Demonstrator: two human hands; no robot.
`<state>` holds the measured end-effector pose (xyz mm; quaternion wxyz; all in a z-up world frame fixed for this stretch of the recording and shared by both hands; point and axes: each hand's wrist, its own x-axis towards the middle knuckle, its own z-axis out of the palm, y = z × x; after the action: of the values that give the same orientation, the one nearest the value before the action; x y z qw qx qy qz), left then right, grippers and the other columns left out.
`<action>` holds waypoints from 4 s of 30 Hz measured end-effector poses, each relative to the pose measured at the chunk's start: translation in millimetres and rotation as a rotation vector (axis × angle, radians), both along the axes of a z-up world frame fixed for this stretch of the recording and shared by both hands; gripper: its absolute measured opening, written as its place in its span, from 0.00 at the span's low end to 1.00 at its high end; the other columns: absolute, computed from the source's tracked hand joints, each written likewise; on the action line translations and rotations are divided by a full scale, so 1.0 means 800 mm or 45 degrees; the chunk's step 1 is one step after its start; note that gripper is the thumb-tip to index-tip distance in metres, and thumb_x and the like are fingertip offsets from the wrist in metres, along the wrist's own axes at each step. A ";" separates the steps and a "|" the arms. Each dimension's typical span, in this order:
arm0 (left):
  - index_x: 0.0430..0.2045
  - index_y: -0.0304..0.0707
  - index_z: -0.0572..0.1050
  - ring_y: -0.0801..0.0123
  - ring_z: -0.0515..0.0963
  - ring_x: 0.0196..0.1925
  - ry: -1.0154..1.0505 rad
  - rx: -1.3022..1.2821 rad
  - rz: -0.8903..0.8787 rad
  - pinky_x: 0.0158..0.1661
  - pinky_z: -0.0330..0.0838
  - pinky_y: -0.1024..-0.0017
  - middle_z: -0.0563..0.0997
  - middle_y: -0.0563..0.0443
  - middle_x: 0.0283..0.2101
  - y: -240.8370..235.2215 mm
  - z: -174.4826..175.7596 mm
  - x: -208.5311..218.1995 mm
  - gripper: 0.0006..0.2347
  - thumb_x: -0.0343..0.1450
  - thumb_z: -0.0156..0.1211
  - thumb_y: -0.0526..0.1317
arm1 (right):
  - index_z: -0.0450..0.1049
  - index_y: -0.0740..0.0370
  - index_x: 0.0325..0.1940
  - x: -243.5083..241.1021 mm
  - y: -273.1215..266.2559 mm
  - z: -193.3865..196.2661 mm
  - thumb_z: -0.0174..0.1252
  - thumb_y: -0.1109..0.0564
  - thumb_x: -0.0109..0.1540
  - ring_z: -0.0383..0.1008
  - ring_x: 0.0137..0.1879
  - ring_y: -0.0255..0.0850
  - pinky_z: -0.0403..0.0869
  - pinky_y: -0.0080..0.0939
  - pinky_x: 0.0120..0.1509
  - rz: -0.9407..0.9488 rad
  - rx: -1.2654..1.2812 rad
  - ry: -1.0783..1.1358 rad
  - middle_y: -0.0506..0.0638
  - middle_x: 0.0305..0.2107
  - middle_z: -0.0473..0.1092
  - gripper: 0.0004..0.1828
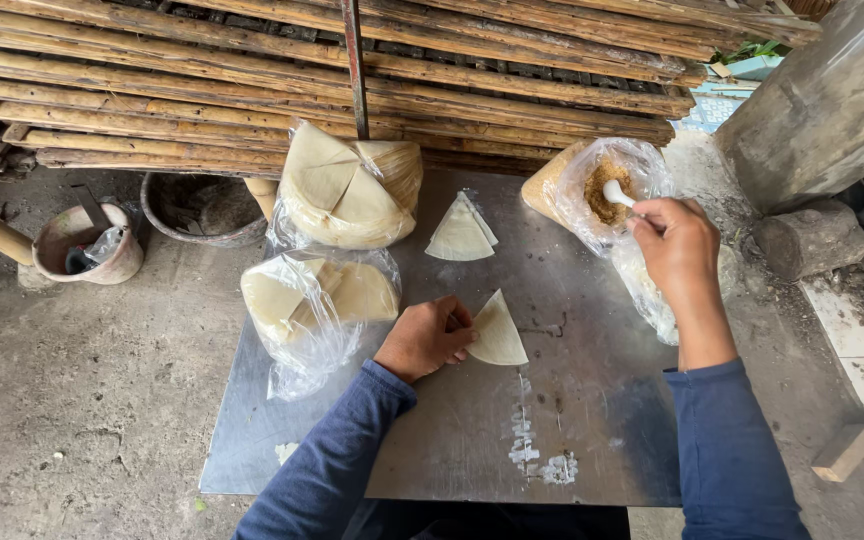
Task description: The person scoops a grainy filling onto triangular wrappers and folds them into small packets. The person then stacks the finished packets on the table.
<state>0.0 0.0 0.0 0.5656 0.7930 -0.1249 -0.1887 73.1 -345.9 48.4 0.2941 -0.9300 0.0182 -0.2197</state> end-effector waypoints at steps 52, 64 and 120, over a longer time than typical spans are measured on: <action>0.32 0.31 0.78 0.72 0.84 0.24 -0.188 0.127 -0.019 0.29 0.77 0.73 0.83 0.50 0.23 -0.001 0.009 -0.007 0.06 0.68 0.63 0.36 | 0.80 0.65 0.45 0.000 0.015 -0.008 0.66 0.62 0.65 0.81 0.38 0.48 0.77 0.44 0.42 0.158 -0.347 -0.439 0.59 0.34 0.78 0.06; 0.33 0.31 0.76 0.73 0.83 0.25 -0.228 0.126 -0.029 0.30 0.77 0.73 0.83 0.49 0.24 0.003 0.011 -0.007 0.06 0.69 0.64 0.35 | 0.79 0.66 0.48 -0.002 0.010 -0.002 0.60 0.62 0.68 0.84 0.42 0.41 0.77 0.33 0.35 0.007 0.254 -0.201 0.57 0.38 0.79 0.07; 0.33 0.32 0.75 0.67 0.84 0.28 -0.269 0.134 0.015 0.32 0.79 0.71 0.83 0.47 0.27 0.018 -0.001 -0.001 0.09 0.64 0.67 0.34 | 0.75 0.61 0.50 -0.167 0.104 -0.058 0.62 0.68 0.62 0.78 0.46 0.42 0.75 0.41 0.50 0.806 -0.190 -0.407 0.50 0.39 0.78 0.13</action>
<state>-0.5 14.6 -1.0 0.5080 0.8378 -0.1690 -0.1069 -60.7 -263.0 2.1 0.2780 -0.8624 -0.3329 -0.2612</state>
